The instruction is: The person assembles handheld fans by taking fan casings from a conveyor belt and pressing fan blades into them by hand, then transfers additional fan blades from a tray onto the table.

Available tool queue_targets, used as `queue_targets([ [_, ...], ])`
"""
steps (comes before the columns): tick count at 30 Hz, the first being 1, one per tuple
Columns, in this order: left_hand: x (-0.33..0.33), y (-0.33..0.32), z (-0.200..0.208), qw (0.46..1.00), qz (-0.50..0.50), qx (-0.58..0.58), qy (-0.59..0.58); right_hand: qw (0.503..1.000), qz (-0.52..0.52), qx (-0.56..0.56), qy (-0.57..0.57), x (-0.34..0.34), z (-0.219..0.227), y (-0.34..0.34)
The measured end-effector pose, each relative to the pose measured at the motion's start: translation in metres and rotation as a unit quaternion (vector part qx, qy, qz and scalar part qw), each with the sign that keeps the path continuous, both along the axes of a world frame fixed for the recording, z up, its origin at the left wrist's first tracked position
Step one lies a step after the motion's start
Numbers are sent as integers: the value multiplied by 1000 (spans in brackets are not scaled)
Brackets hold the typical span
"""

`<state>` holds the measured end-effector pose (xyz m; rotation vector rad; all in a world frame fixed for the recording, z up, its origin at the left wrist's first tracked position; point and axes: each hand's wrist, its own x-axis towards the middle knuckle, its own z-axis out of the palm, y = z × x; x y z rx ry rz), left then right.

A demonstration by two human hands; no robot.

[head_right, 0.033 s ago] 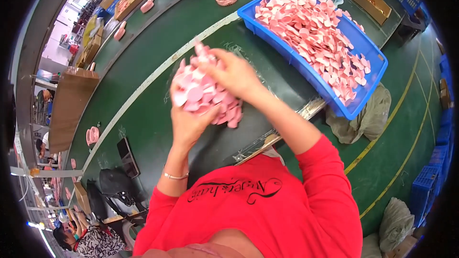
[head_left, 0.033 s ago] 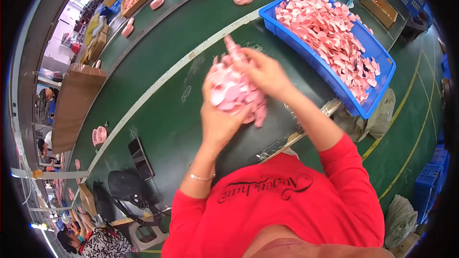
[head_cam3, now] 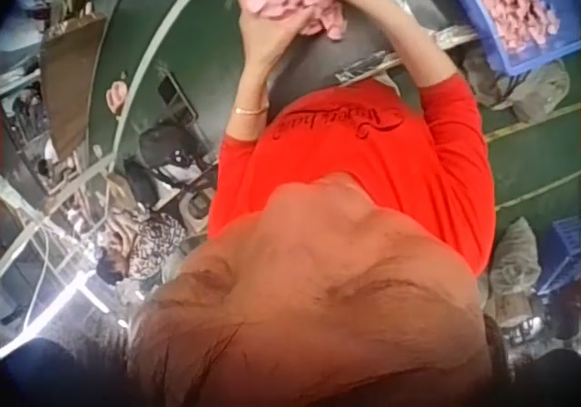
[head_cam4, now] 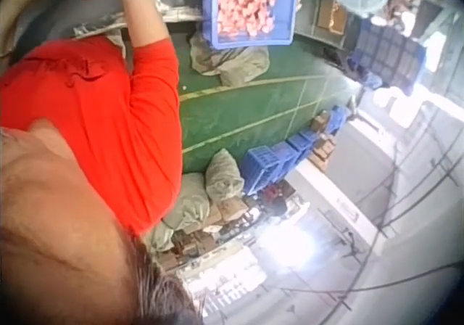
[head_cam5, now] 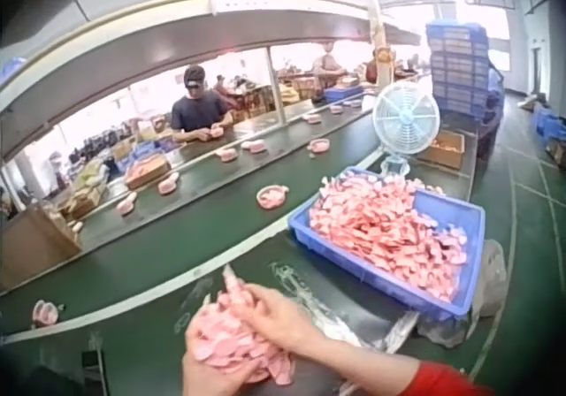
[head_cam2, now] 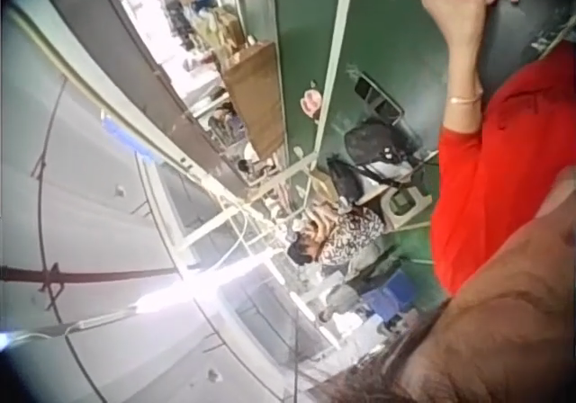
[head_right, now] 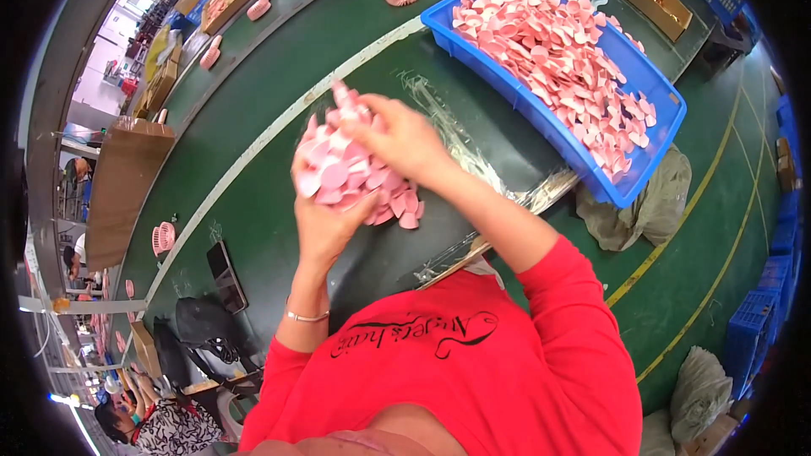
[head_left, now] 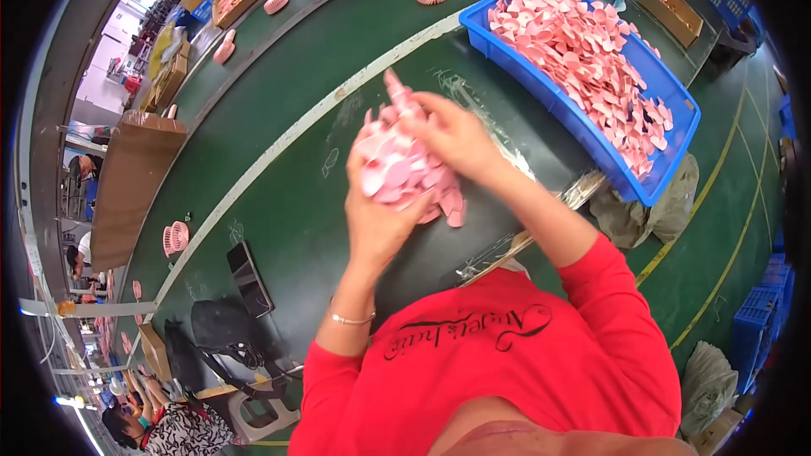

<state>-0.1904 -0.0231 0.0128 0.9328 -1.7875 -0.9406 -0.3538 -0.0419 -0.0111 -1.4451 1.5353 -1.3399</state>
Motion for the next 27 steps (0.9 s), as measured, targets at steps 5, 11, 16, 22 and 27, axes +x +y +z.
queue_targets([
  [5,73,9,-25,981,107,-21,-162,982,15,-81,168,64,-44,3],
  [11,127,9,-30,962,139,-28,-235,946,48,-140,288,101,-60,3],
  [16,154,3,-11,950,120,78,-277,937,96,-75,326,88,-6,27],
  [22,159,-2,17,928,193,32,-316,925,112,-55,358,5,34,23],
  [27,100,-33,49,964,63,43,-256,913,-150,-51,376,-167,34,14],
])
